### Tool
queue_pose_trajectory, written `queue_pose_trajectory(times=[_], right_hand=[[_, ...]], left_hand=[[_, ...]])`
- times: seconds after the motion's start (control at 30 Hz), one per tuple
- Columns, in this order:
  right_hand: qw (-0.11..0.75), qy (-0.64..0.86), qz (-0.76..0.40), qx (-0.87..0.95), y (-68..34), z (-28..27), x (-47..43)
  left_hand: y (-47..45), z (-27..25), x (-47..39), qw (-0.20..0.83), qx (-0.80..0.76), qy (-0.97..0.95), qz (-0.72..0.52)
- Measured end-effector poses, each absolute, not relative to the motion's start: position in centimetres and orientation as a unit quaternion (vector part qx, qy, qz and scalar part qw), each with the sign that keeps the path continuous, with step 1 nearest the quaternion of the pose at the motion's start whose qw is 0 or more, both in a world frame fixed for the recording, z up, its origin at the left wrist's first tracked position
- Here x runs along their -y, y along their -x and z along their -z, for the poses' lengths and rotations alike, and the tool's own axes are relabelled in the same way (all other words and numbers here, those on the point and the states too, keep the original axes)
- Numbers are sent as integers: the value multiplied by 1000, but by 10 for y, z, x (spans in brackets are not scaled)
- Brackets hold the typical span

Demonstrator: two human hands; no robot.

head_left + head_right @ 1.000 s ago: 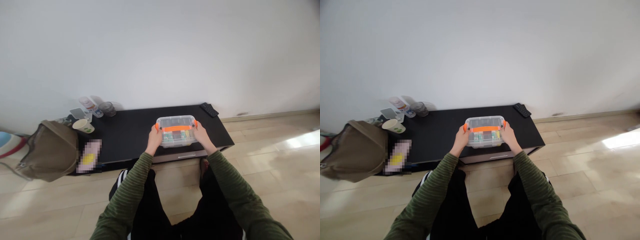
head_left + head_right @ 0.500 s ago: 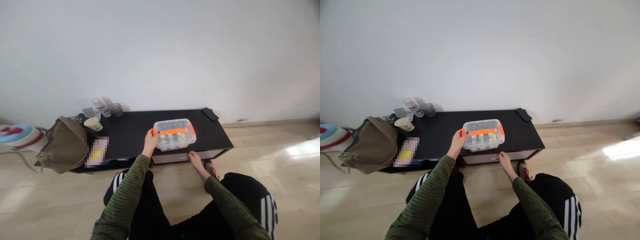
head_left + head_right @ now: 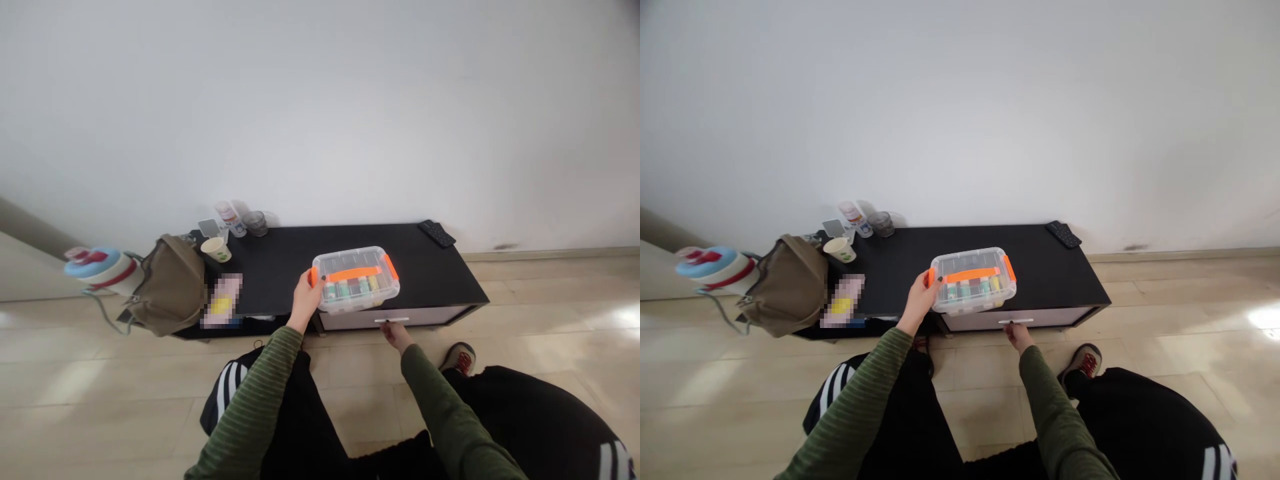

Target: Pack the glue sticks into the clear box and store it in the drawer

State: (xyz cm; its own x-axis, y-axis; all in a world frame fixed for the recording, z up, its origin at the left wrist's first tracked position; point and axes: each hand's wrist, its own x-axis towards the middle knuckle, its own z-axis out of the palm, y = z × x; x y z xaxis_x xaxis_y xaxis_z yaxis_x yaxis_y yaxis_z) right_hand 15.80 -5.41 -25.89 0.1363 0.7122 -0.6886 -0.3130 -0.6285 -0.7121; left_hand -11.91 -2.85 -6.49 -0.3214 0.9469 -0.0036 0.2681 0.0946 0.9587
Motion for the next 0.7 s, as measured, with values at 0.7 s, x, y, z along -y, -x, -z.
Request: queue_pose_trajectory(times=[0.7], right_hand=[[416,580,-628,310,-216,157,172]], left_hand=[[111,71,47,470,-623,-398,-482]])
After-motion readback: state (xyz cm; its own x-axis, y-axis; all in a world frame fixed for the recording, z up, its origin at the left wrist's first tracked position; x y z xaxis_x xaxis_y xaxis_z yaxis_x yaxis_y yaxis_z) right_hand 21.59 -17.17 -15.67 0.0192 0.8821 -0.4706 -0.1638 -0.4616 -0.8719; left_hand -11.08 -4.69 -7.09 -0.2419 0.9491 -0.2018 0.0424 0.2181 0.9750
